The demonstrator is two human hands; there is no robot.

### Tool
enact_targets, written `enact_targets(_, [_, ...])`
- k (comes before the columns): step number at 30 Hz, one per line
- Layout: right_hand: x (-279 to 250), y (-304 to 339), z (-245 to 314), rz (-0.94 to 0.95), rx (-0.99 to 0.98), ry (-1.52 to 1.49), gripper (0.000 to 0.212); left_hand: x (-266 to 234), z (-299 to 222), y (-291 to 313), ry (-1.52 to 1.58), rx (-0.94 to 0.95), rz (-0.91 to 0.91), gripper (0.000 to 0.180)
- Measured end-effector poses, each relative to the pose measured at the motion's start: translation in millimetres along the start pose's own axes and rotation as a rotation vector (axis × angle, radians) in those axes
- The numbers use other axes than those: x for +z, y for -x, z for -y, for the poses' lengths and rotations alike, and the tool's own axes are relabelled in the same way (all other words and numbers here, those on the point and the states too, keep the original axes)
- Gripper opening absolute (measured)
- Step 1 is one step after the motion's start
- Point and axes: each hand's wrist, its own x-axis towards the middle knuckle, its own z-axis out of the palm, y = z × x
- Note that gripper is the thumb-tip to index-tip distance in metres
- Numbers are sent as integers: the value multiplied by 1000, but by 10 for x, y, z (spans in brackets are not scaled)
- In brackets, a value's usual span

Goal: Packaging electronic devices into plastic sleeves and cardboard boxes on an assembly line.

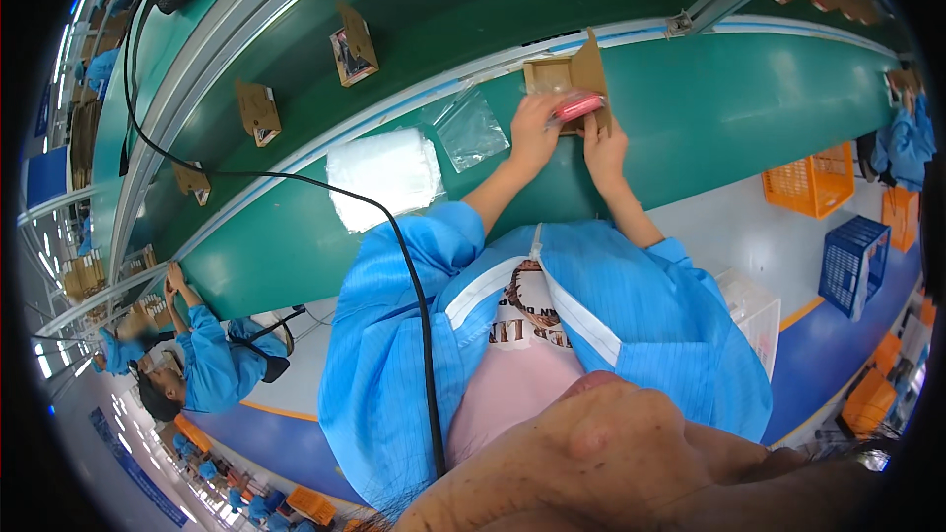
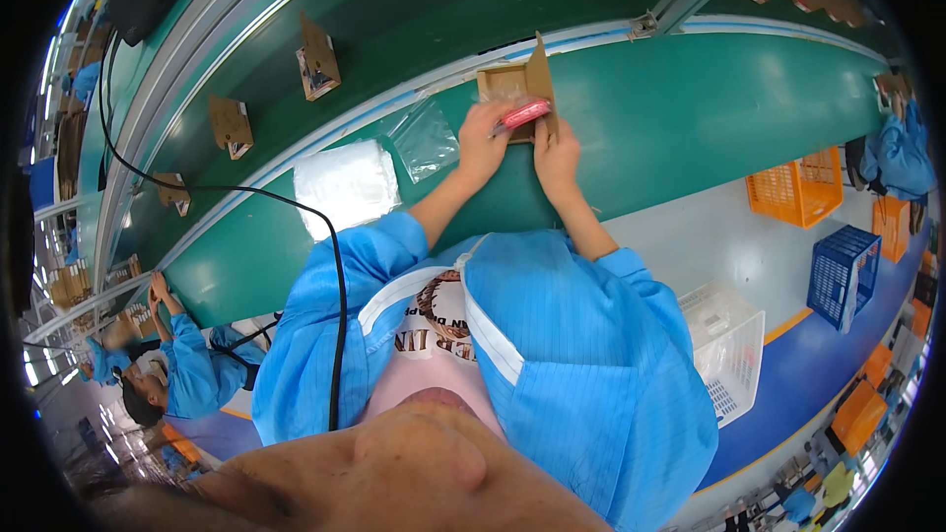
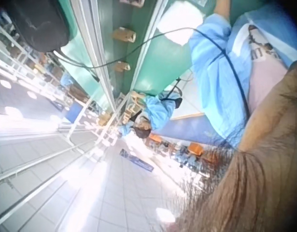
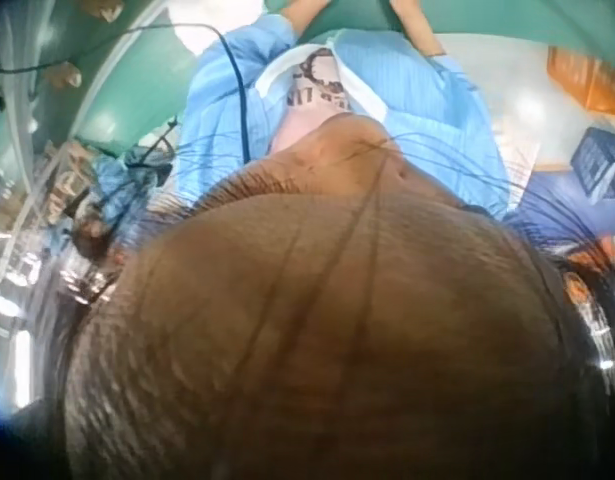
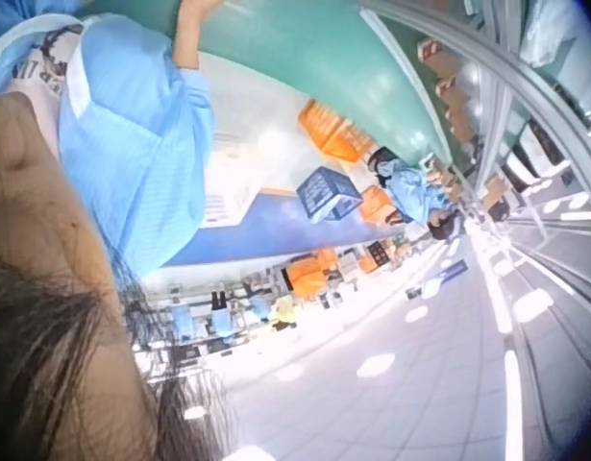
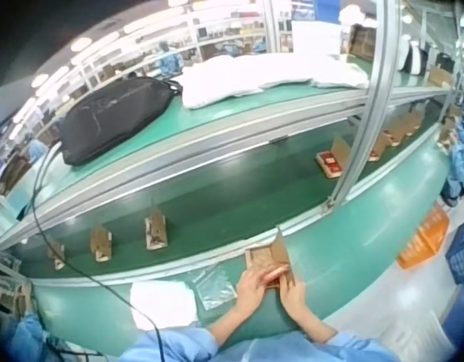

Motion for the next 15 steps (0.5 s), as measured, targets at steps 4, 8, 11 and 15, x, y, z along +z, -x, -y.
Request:
enact_targets(4, [-37,-32,138,87,132,-48,18,-141,-57,-77,158,-688,223,31])
enact_targets(8, [-8,-7,48,119,31,6,17,-192,25,-183,-600,-397,305,51])
enact_targets(11, [-23,-28,51,167,73,43,16,-164,77,-194,-659,-253,229,56])
enact_targets(15, [-14,-37,167,174,23,72,18,-150,370,-92,-652,152,353,58])
